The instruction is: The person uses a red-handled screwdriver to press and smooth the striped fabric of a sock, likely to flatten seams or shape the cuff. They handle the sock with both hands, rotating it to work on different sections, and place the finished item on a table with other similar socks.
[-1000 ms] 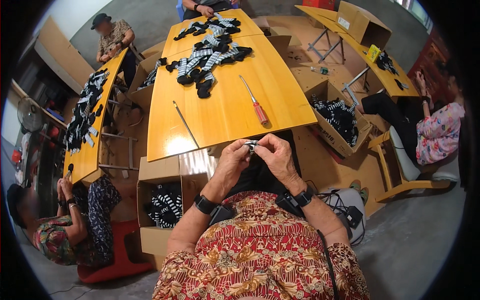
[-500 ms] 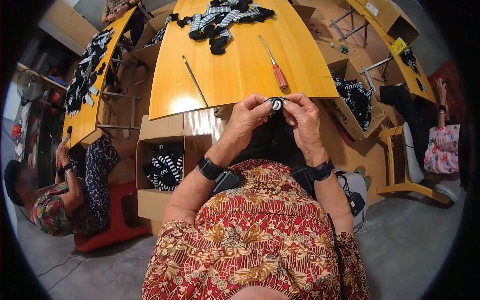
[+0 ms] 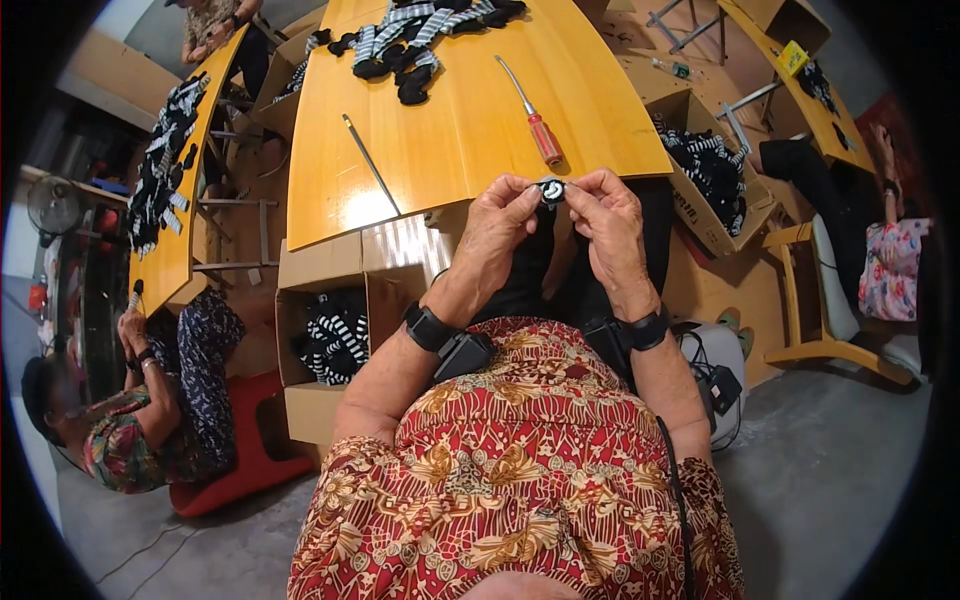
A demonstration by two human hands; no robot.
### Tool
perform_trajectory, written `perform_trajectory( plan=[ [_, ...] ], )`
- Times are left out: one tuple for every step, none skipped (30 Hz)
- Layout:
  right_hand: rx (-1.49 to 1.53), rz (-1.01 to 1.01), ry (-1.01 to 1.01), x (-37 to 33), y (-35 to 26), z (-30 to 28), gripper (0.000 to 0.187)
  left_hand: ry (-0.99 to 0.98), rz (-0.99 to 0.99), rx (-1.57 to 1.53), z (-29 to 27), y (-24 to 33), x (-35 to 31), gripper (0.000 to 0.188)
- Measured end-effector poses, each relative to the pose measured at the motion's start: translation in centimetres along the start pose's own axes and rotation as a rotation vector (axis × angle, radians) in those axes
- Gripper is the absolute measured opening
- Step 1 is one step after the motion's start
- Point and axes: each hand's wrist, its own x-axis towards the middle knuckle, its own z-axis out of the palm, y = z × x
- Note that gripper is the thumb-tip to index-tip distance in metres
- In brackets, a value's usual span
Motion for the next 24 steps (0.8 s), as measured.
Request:
perform_trajectory(
  plan=[
    [0.052, 0.000, -0.005, 0.1, 0.1, -0.4, 0.007, -0.019, -0.032, -0.036, 0.2, -0.3, 0.2, 0.005],
    [0.104, 0.000, -0.010, 0.2, 0.1, -0.9, 0.008, -0.038, -0.065, -0.073, 0.5, -0.7, 0.5, 0.005],
    [0.157, 0.000, -0.015, 0.3, 0.0, -1.4, 0.008, -0.027, -0.034, 0.033, 0.7, -1.0, 0.9, 0.004],
    [0.085, 0.009, -0.009, 0.5, 0.0, -1.9, 0.008, -0.019, -0.003, 0.139, 1.0, -1.3, 1.2, 0.004],
    [0.013, 0.018, -0.003, 0.6, -0.2, -2.4, 0.009, -0.012, 0.027, 0.245, 1.3, -1.5, 1.6, 0.004],
    [-0.053, 0.024, 0.004, 0.9, -0.4, -3.0, 0.009, -0.006, 0.011, 0.253, 1.7, -1.6, 2.0, 0.004],
    [-0.025, 0.027, -0.018, 1.3, -0.7, -3.5, 0.009, -0.001, -0.005, 0.262, 2.1, -1.6, 2.5, 0.004],
    [0.002, 0.028, -0.038, 1.9, -0.9, -4.1, 0.009, 0.005, -0.021, 0.271, 2.6, -1.6, 2.9, 0.004],
    [0.031, 0.026, -0.061, 2.5, -1.5, -4.5, 0.009, -0.013, -0.043, 0.225, 3.1, -1.3, 3.6, 0.004],
    [0.136, 0.082, -0.120, 2.8, -2.5, -4.7, 0.010, -0.028, -0.068, 0.174, 3.6, -0.8, 4.1, 0.005],
    [0.194, 0.082, -0.160, 3.0, -3.2, -4.8, 0.010, -0.040, -0.092, 0.122, 4.1, -0.3, 4.5, 0.006],
    [0.237, 0.075, -0.204, 3.4, -4.0, -5.0, 0.010, -0.050, -0.117, 0.086, 5.0, 0.5, 4.9, 0.007],
    [0.280, 0.069, -0.250, 3.6, -4.6, -5.1, 0.010, -0.076, -0.120, 0.084, 5.4, 0.8, 5.1, 0.005],
    [0.278, 0.067, -0.249, 3.6, -4.9, -5.3, 0.010, -0.100, -0.123, 0.082, 5.6, 1.1, 5.2, 0.003],
    [0.276, 0.073, -0.265, 3.7, -5.2, -5.5, 0.009, -0.123, -0.123, 0.076, 5.9, 1.2, 5.4, 0.001],
    [0.275, 0.079, -0.282, 3.8, -5.5, -5.8, 0.009, -0.116, -0.132, 0.022, 6.0, 1.2, 5.3, 0.001],
    [0.274, 0.086, -0.300, 3.9, -5.7, -5.8, 0.008, -0.109, -0.141, -0.032, 6.1, 1.1, 5.1, 0.000],
    [0.251, 0.078, -0.287, 3.7, -5.9, -5.6, 0.008, -0.100, -0.157, -0.087, 6.0, 1.0, 4.9, 0.001],
    [0.228, 0.070, -0.275, 3.6, -6.3, -5.3, 0.009, -0.109, -0.156, -0.140, 6.0, 1.1, 4.9, 0.001],
    [0.206, 0.062, -0.264, 3.4, -6.4, -5.0, 0.009, -0.117, -0.154, -0.192, 6.0, 1.5, 4.9, 0.002],
    [0.210, 0.084, -0.269, 3.5, -6.5, -4.7, 0.011, -0.127, -0.147, -0.251, 6.0, 1.8, 5.0, 0.002],
    [0.214, 0.105, -0.274, 3.7, -6.5, -4.5, 0.013, -0.173, -0.130, -0.303, 5.7, 1.9, 4.8, 0.005],
    [0.218, 0.126, -0.280, 4.0, -6.5, -4.3, 0.015, -0.239, -0.129, -0.326, 5.3, 2.0, 4.6, 0.006],
    [0.241, 0.136, -0.285, 4.4, -6.7, -4.2, 0.016, -0.307, -0.122, -0.351, 5.1, 2.1, 4.6, 0.007]
  ],
)
